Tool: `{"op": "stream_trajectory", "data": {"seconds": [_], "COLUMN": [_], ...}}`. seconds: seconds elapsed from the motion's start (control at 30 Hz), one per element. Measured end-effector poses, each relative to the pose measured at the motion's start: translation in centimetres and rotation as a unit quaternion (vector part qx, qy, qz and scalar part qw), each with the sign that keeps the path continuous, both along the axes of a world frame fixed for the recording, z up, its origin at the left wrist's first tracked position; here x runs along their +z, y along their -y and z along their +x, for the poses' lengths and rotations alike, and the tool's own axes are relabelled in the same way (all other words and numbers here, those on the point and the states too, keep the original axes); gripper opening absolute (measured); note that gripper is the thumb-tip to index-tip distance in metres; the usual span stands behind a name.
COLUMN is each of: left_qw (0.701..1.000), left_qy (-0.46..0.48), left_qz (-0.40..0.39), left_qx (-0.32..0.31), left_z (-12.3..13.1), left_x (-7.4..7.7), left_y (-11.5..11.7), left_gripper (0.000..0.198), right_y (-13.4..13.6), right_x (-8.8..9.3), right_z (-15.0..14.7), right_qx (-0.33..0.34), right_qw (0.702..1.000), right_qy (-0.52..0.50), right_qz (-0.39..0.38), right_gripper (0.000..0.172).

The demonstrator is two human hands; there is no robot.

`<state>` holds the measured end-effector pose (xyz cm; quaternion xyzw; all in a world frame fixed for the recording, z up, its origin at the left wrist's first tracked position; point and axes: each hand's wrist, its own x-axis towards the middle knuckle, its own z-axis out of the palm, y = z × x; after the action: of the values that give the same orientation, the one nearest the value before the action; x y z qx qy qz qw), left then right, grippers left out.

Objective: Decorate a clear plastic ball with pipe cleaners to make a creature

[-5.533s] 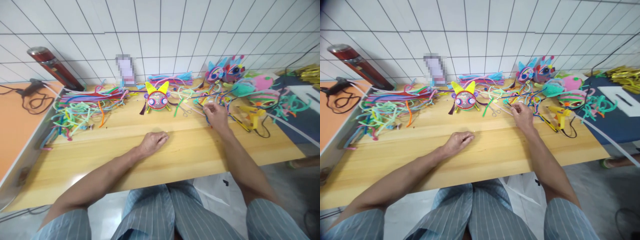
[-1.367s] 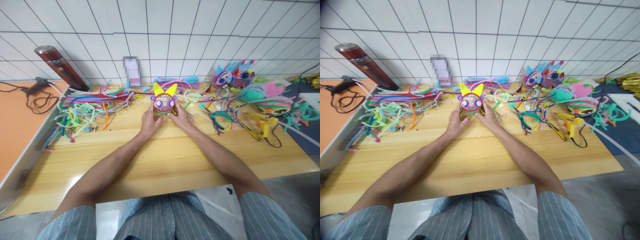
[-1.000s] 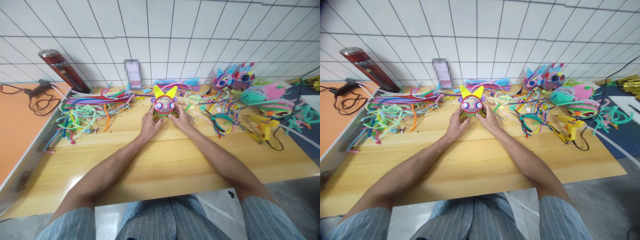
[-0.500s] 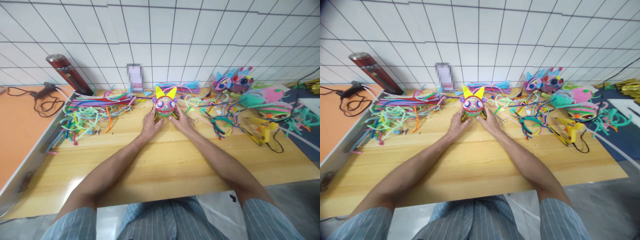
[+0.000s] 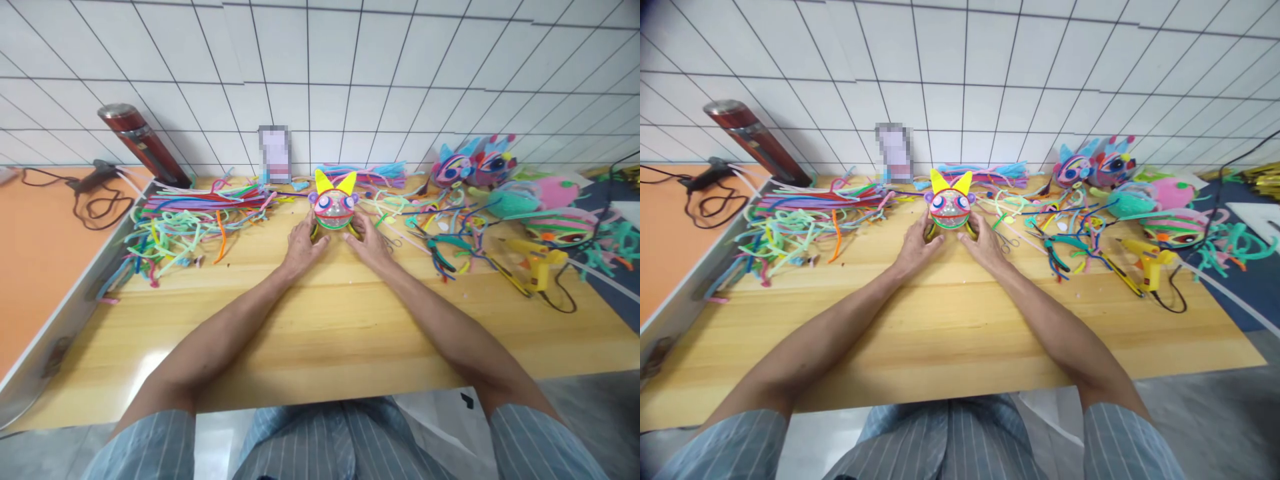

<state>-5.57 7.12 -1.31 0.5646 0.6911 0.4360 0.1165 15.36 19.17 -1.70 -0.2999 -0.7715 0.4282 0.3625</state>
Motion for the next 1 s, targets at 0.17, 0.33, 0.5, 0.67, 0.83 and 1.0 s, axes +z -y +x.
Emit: {"op": "stream_trajectory", "data": {"seconds": [0.17,0.33,0.5,0.67,0.83,1.0], "left_qw": [0.999,1.000,0.999,1.000,0.999,0.998], "left_qy": [0.019,0.011,-0.002,-0.011,-0.034,-0.061], "left_qz": [0.026,0.025,0.031,0.021,0.004,-0.010], "left_qx": [-0.007,-0.016,-0.016,-0.013,-0.008,0.009], "left_z": [0.1,0.0,0.1,0.5,0.8,0.9], "left_x": [-0.4,-0.4,-0.3,0.3,0.7,0.4], "left_y": [0.1,0.0,0.1,0.4,0.7,0.7], "left_gripper": [0.084,0.082,0.084,0.079,0.083,0.084], "right_y": [0.0,-0.1,0.0,0.0,-0.2,-0.2], "right_x": [0.0,-0.1,0.1,0.1,-0.2,-0.2], "right_z": [0.1,0.1,0.2,0.2,0.3,0.3], "right_qx": [-0.006,-0.007,-0.009,-0.013,-0.011,-0.009], "right_qw": [1.000,1.000,1.000,1.000,1.000,1.000], "right_qy": [0.005,0.004,0.004,0.001,-0.005,-0.007], "right_qz": [0.006,0.007,0.005,0.006,0.013,0.016], "right_gripper": [0.076,0.079,0.078,0.078,0.078,0.078]}}
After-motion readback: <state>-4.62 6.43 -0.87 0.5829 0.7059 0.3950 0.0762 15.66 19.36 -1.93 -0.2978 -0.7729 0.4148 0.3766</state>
